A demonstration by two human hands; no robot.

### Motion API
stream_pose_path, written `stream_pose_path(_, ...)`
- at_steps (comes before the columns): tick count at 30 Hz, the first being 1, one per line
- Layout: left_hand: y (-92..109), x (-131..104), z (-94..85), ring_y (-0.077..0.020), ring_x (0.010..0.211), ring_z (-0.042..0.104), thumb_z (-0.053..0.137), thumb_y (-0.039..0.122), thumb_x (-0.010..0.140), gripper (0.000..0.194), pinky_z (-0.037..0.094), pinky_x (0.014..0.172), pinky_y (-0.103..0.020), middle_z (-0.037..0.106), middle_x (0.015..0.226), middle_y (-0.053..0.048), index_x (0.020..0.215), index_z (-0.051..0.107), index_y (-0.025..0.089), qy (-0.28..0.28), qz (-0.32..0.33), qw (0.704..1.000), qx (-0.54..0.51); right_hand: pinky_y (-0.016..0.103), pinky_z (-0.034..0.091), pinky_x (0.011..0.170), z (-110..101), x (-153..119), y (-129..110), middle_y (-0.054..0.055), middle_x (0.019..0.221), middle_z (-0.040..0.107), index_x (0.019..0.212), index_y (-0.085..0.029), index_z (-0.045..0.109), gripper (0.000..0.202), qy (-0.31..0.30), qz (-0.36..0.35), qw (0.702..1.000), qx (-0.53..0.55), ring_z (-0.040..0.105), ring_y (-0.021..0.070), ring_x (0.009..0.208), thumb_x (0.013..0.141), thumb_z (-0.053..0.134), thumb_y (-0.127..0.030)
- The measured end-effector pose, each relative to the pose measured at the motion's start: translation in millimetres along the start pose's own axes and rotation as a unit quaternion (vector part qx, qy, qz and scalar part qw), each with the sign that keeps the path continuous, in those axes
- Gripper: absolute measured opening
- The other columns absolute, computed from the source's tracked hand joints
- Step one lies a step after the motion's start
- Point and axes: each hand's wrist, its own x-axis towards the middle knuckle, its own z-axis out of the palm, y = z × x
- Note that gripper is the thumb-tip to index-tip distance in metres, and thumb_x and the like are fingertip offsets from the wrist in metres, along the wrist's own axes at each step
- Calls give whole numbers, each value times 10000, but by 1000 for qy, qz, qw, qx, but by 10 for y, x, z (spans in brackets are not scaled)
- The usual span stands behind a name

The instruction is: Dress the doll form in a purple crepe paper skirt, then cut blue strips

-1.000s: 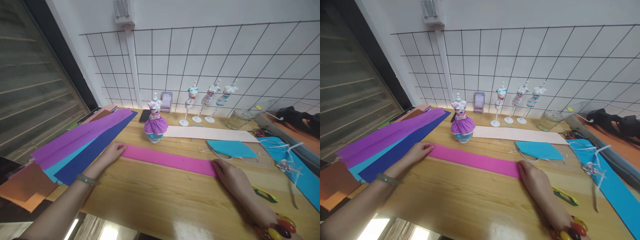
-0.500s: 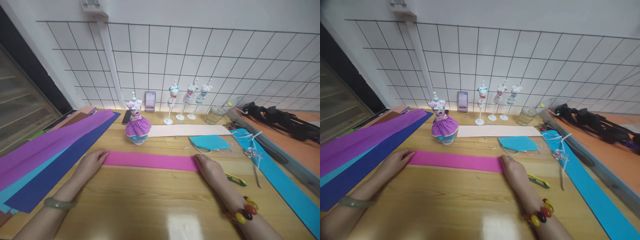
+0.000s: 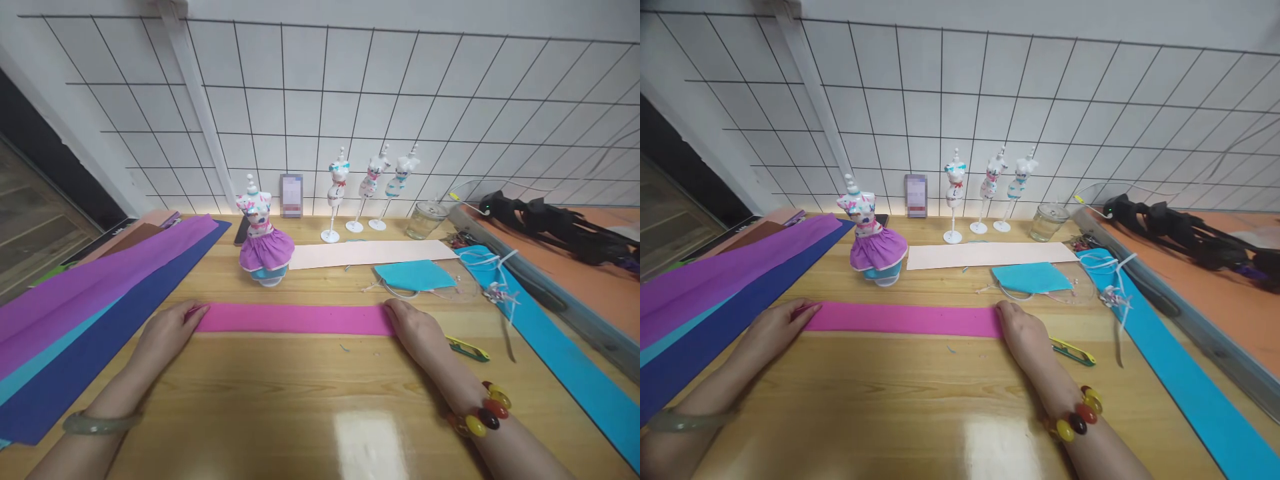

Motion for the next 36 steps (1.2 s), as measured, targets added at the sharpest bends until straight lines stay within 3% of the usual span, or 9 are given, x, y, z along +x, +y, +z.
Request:
stream_pose_path(9,-49,16,44,-255,885,628,356,505,860,404,416,732,-293,704,944,-49,953,632,226,-5,15,1000,4,298,451,600,-86,5,-80,98,941,692,975,-192,558,280,-20,14,1000,-10,661,232,793,947,294,-281)
stream_pose_path(18,5,-19,40,-246,839,639,381,489,864,375,424,693,-284,703,878,-60,905,625,208,22,20,999,10,300,473,569,-3,-6,10,82,936,702,961,-216,572,277,-9,1,1000,-10,672,225,737,917,321,-326)
stream_pose_path(25,64,-90,42,-268,958,634,465,396,873,455,464,814,-335,679,1031,-127,1250,486,144,74,-13,997,16,340,513,619,-10,-43,59,116,1028,693,985,-239,567,254,-27,6,999,38,683,259,812,895,349,-333)
stream_pose_path(36,35,-134,25,-265,994,629,507,436,858,502,466,857,-332,680,1045,-111,1273,478,156,85,-32,995,31,395,522,719,76,-82,158,132,1087,675,1013,-242,566,276,-46,3,996,74,661,289,905,852,355,-318)
